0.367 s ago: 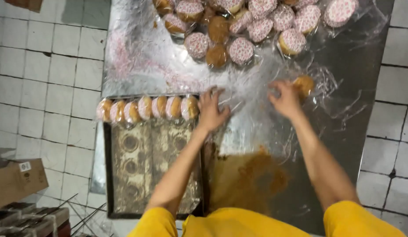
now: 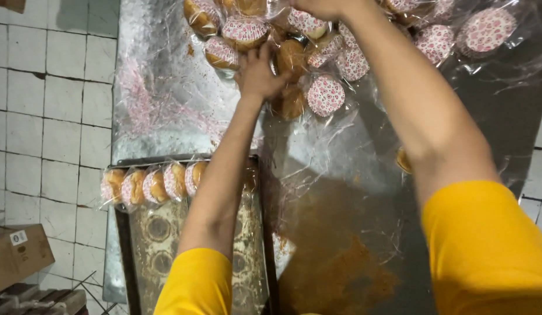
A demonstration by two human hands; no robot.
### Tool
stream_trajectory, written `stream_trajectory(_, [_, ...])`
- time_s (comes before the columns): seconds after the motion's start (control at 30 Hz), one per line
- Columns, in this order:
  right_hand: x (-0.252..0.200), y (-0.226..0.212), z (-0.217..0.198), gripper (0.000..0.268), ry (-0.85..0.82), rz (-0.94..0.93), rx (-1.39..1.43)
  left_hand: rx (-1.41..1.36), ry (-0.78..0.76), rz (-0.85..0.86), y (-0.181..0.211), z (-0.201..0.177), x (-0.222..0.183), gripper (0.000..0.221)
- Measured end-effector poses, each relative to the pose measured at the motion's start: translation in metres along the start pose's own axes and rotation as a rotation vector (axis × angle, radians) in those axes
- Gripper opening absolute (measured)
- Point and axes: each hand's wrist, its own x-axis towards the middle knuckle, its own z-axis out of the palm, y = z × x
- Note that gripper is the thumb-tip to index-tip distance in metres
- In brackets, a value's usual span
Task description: Packing individual pieces of bread into plastic bags and arranging them neatly on a metal tray.
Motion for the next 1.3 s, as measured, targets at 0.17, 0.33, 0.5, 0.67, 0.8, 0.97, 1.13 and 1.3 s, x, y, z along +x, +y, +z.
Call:
stream_trajectory(0.17, [0.052,0.032,0.038,0.070,-0.255,0.110,-0.149,0.202,-0.178,-0.071,0.021,0.020,-0.019,0.103])
stream_trajectory(0.33, [-0.067,-0.021,0.034,0.100,-0.480,0.282,-0.178,0.108,-0.088,-0.017,0.040,0.072,-0.109,0.100])
stream_trajectory(0.5, [-0.234,0.036,0.127,0.083,-0.154,0.254,-0.068,0.063,-0.117,0.113,0.010,0.166,-0.233,0.094])
stream_trajectory(0.67, [-0.389,-0.037,0.134,0.088,0.306,0.403,0.518,-0.549,0.051,0.165,-0.002,0.164,-0.346,0.098])
stream_trajectory(0.8, [-0.465,-0.102,0.129,0.073,0.258,0.261,0.926,-1.261,-0.181,0.063,-0.007,0.148,-0.401,0.116])
stream_trajectory(0.97, [-0.502,-0.110,0.148,0.100,0.272,-0.071,1.027,-1.584,-0.182,0.096,-0.039,0.154,-0.434,0.085])
stream_trajectory(1.13, [-0.511,-0.144,0.177,0.061,0.313,0.096,1.234,-1.438,-0.148,0.309,-0.070,0.113,-0.454,0.080])
stream_trajectory(1.3, [-0.520,-0.206,0.168,0.015,0.461,0.005,0.784,-1.603,-0.298,0.343,-0.094,0.068,-0.488,0.096])
